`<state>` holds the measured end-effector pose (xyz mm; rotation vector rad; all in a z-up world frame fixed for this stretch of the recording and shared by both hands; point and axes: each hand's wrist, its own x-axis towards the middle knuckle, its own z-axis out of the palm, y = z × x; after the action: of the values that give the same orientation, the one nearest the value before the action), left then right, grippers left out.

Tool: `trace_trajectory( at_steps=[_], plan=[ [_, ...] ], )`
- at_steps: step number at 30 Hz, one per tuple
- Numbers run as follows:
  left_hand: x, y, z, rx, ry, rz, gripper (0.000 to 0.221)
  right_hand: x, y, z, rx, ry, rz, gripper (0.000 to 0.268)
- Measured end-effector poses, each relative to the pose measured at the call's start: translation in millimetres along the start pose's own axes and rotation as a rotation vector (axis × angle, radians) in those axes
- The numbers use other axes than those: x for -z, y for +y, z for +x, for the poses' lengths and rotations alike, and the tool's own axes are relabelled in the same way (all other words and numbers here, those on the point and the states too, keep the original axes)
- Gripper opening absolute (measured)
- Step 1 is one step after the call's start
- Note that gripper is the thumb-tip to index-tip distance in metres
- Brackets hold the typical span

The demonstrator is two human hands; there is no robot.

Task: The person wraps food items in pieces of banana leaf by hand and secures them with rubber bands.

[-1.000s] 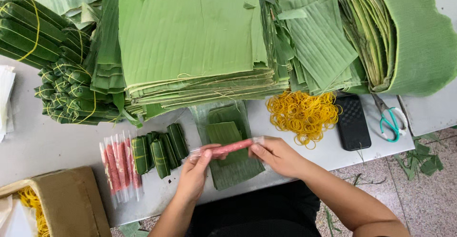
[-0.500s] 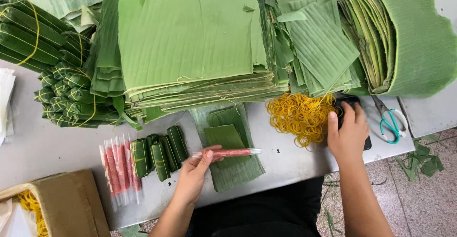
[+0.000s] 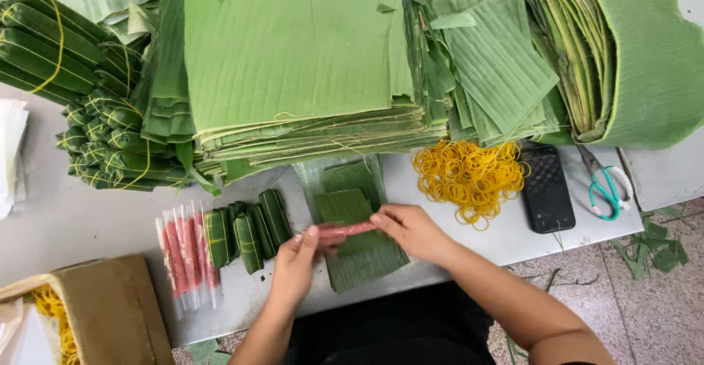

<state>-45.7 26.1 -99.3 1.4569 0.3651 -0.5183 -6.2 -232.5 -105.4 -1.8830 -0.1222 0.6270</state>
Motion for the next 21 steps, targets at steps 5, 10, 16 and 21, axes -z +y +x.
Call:
trace_trajectory(
  at_steps=[5, 10, 16, 21],
  plan=[
    [-16, 1, -3, -0.716, 0.41, 1.129, 0.024, -1, -1, 6, 0.298, 0.117, -0.527, 0.035],
    [-25, 5, 3, -0.843, 0.404, 1.084, 0.022, -10, -11, 1, 0.494, 0.331, -0.793, 0.024],
    [-21, 13, -11, -1.051, 0.192, 1.07, 0.047, 7, -15, -12, 0.837, 0.195, -0.784, 0.049],
    [-20, 6, -8, -0.958, 0.122, 1.089, 0.046, 17, -12, -2, 0.821, 0.049, -0.82, 0.045]
  ],
)
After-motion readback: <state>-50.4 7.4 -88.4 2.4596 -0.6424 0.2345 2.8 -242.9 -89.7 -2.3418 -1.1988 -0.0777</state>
